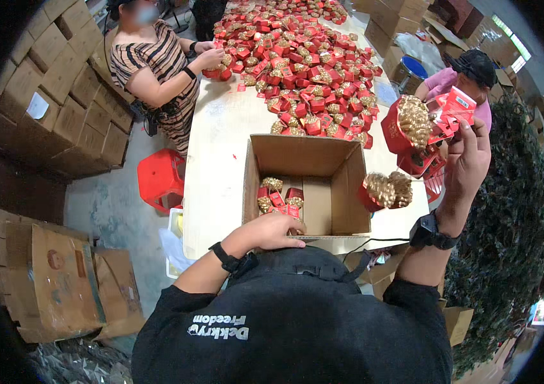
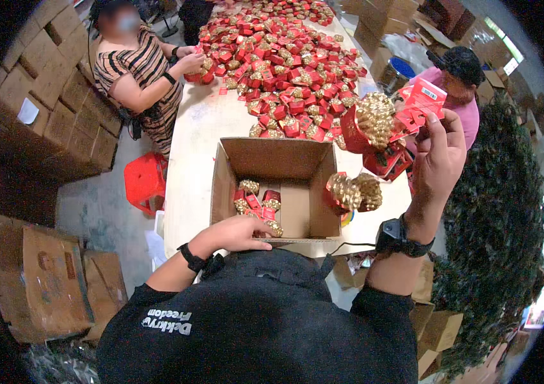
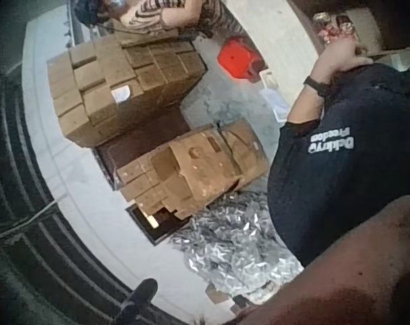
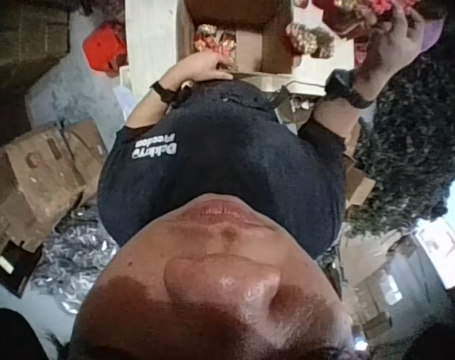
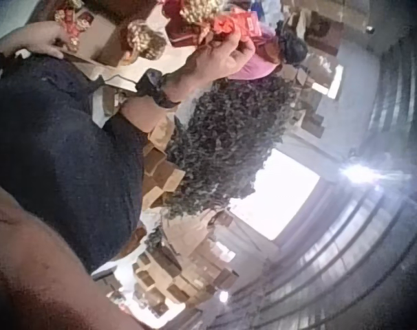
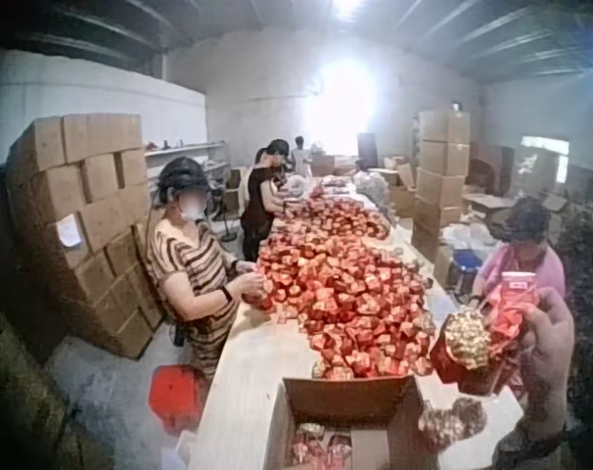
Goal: Packing small red decorative items into cardboard boxes and sealing them with tape.
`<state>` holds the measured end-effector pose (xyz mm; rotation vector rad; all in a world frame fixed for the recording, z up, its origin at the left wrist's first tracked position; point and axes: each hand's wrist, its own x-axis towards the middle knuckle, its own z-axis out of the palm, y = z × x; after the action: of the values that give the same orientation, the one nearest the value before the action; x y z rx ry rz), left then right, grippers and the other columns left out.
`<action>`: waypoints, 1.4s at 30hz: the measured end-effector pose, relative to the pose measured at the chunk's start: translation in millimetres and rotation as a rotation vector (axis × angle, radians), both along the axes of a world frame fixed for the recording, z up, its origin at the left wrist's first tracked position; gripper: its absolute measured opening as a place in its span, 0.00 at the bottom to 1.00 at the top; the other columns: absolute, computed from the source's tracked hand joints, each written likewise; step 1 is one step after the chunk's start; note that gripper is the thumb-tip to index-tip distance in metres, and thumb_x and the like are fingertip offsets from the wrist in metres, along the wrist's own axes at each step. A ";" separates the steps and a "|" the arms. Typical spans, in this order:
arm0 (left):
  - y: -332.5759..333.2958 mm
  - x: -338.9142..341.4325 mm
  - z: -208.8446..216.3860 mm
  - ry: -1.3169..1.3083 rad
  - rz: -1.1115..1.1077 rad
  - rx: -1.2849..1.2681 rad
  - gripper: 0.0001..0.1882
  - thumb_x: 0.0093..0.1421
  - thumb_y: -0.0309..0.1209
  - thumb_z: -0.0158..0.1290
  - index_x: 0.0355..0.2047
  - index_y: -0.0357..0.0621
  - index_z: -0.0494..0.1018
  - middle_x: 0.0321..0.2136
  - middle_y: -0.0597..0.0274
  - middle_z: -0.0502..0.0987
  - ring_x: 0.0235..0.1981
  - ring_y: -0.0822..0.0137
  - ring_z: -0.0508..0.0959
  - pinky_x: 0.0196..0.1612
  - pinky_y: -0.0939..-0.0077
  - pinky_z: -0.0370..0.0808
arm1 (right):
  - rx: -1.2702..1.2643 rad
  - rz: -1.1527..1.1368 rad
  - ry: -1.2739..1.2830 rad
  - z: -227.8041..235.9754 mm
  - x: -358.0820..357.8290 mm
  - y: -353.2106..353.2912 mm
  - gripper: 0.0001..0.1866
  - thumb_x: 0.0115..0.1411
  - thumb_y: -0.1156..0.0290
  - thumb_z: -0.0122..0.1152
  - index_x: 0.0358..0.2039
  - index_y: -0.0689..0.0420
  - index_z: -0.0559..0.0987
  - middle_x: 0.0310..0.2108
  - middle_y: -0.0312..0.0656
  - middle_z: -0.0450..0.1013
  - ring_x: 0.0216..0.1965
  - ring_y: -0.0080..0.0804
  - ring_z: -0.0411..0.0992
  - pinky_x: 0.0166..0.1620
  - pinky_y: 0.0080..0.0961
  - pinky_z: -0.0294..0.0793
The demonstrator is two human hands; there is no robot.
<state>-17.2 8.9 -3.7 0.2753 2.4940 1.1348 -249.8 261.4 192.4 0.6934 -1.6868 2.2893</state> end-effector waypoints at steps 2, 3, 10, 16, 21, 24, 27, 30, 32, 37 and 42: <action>-0.7 0.6 1.6 -0.023 0.018 0.025 0.27 0.61 0.51 0.58 0.51 0.42 0.77 0.41 0.45 0.81 0.44 0.49 0.80 0.48 0.59 0.75 | 0.002 0.103 -0.059 3.5 3.8 -0.7 0.09 0.67 0.74 0.56 0.44 0.64 0.72 0.35 0.38 0.73 0.30 0.19 0.74 0.34 0.16 0.77; -1.4 0.1 0.4 -0.024 0.021 0.027 0.27 0.61 0.51 0.58 0.51 0.42 0.77 0.41 0.45 0.81 0.44 0.49 0.80 0.48 0.59 0.75 | 0.004 0.106 -0.060 1.5 3.9 -1.6 0.09 0.67 0.74 0.56 0.44 0.64 0.72 0.35 0.38 0.73 0.30 0.19 0.74 0.34 0.16 0.77; 1.2 0.2 3.9 -0.057 0.032 -0.027 0.27 0.61 0.50 0.58 0.51 0.43 0.77 0.39 0.45 0.80 0.43 0.49 0.80 0.48 0.59 0.75 | -0.010 0.188 -0.109 -24.1 21.3 -26.1 0.04 0.66 0.79 0.54 0.41 0.62 0.71 0.35 0.37 0.73 0.28 0.13 0.68 0.30 0.10 0.66; 1.8 0.3 3.7 -0.067 0.034 -0.011 0.25 0.61 0.49 0.58 0.51 0.45 0.77 0.37 0.46 0.80 0.41 0.49 0.80 0.46 0.59 0.75 | 0.125 0.284 -0.214 -73.8 10.0 -28.2 0.03 0.67 0.76 0.54 0.40 0.59 0.71 0.31 0.31 0.69 0.30 0.13 0.66 0.34 0.13 0.66; 0.9 -2.6 4.3 -0.101 0.055 -0.027 0.27 0.60 0.50 0.59 0.52 0.46 0.76 0.37 0.47 0.80 0.41 0.49 0.80 0.45 0.59 0.76 | 0.339 0.257 -0.304 -111.8 8.5 -31.6 0.02 0.66 0.75 0.56 0.38 0.56 0.72 0.26 0.27 0.65 0.25 0.12 0.61 0.27 0.13 0.59; 2.5 -1.3 5.1 -0.090 0.059 -0.018 0.28 0.60 0.51 0.59 0.53 0.45 0.76 0.39 0.46 0.80 0.42 0.49 0.80 0.46 0.60 0.76 | 0.411 0.307 -0.350 -130.2 14.1 -31.7 0.03 0.65 0.75 0.57 0.36 0.56 0.71 0.22 0.26 0.63 0.21 0.12 0.61 0.24 0.13 0.60; 2.4 -0.2 7.5 -0.090 0.064 -0.011 0.28 0.59 0.51 0.59 0.53 0.44 0.76 0.40 0.46 0.81 0.43 0.49 0.80 0.47 0.60 0.76 | 0.482 0.392 -0.385 -148.2 13.7 -31.1 0.04 0.65 0.74 0.58 0.36 0.56 0.71 0.24 0.29 0.66 0.23 0.14 0.66 0.26 0.15 0.66; 2.0 0.9 1.5 -0.095 0.051 0.006 0.29 0.60 0.50 0.59 0.53 0.42 0.76 0.39 0.45 0.81 0.42 0.49 0.80 0.48 0.60 0.76 | 0.704 0.478 -0.305 -162.3 22.3 -33.0 0.05 0.66 0.73 0.57 0.37 0.60 0.71 0.28 0.32 0.69 0.29 0.18 0.70 0.31 0.22 0.71; 0.3 1.7 -4.4 -0.061 0.053 0.004 0.29 0.60 0.50 0.59 0.52 0.42 0.76 0.39 0.45 0.81 0.42 0.49 0.81 0.47 0.60 0.76 | 0.949 0.386 -0.078 -170.9 23.5 -36.1 0.06 0.64 0.74 0.58 0.37 0.62 0.72 0.27 0.45 0.72 0.29 0.37 0.73 0.34 0.32 0.73; 1.3 -4.0 6.9 -0.082 0.051 -0.012 0.28 0.60 0.50 0.59 0.52 0.41 0.76 0.38 0.45 0.81 0.41 0.49 0.81 0.46 0.60 0.76 | 1.315 0.320 0.229 -170.4 31.9 -35.5 0.08 0.59 0.75 0.58 0.39 0.62 0.73 0.31 0.59 0.75 0.36 0.60 0.74 0.39 0.45 0.74; -0.1 -4.1 4.3 -0.067 0.056 -0.005 0.27 0.59 0.49 0.59 0.51 0.41 0.76 0.38 0.46 0.80 0.41 0.49 0.81 0.46 0.60 0.76 | 1.277 0.359 0.154 -170.6 29.8 -38.3 0.06 0.61 0.79 0.54 0.39 0.63 0.74 0.30 0.54 0.76 0.34 0.51 0.76 0.39 0.40 0.75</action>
<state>-21.3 8.8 0.7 0.1638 2.4595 1.1402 -220.0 223.0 21.8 1.3845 -2.9930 0.9440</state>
